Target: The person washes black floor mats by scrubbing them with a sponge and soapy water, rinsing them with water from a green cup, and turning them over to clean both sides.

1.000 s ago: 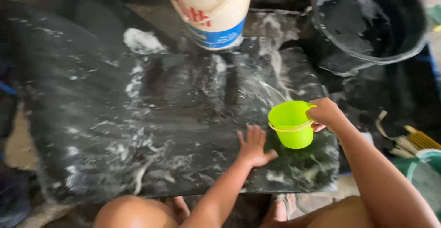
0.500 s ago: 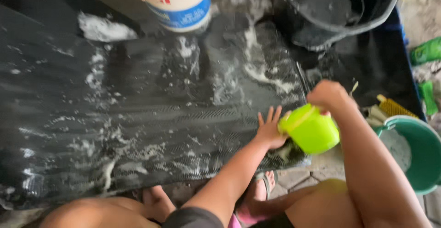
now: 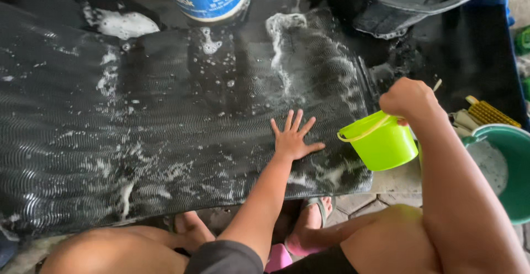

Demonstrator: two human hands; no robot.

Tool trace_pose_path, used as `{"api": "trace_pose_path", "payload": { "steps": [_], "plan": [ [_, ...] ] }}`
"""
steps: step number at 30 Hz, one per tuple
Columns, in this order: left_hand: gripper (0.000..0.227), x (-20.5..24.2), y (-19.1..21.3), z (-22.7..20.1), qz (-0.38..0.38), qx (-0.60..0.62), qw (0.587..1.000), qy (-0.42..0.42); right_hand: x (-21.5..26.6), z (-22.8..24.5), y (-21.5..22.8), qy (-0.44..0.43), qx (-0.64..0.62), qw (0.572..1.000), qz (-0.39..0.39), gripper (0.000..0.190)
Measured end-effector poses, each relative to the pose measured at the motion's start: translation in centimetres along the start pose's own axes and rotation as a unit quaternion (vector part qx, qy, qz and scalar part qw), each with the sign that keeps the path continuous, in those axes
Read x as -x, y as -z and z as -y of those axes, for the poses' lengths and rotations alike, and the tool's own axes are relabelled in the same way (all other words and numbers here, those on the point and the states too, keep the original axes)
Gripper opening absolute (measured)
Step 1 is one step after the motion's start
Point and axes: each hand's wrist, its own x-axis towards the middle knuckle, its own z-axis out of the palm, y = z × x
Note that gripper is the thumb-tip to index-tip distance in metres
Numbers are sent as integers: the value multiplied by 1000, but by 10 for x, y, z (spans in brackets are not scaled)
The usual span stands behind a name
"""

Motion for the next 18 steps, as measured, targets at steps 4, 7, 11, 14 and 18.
{"api": "trace_pose_path", "payload": {
  "steps": [4, 7, 11, 14, 18],
  "plan": [
    [96, 17, -6, 2, 36, 13, 999, 32, 0, -10, -10, 29, 14, 999, -17, 37],
    [94, 26, -9, 4, 58, 11, 997, 54, -28, -25, -32, 82, 40, 995, -40, 35],
    [93, 30, 2, -2, 122, -3, 987, 101, -87, -46, -65, 162, -20, 973, -163, 66],
    [89, 29, 0, -4, 80, -18, 994, 73, -81, -64, -51, 197, -146, 924, -292, 53],
    [82, -36, -12, 1, -142, -40, 989, 29, -100, -65, -23, 224, -277, 827, -435, 33]
  ]
}}
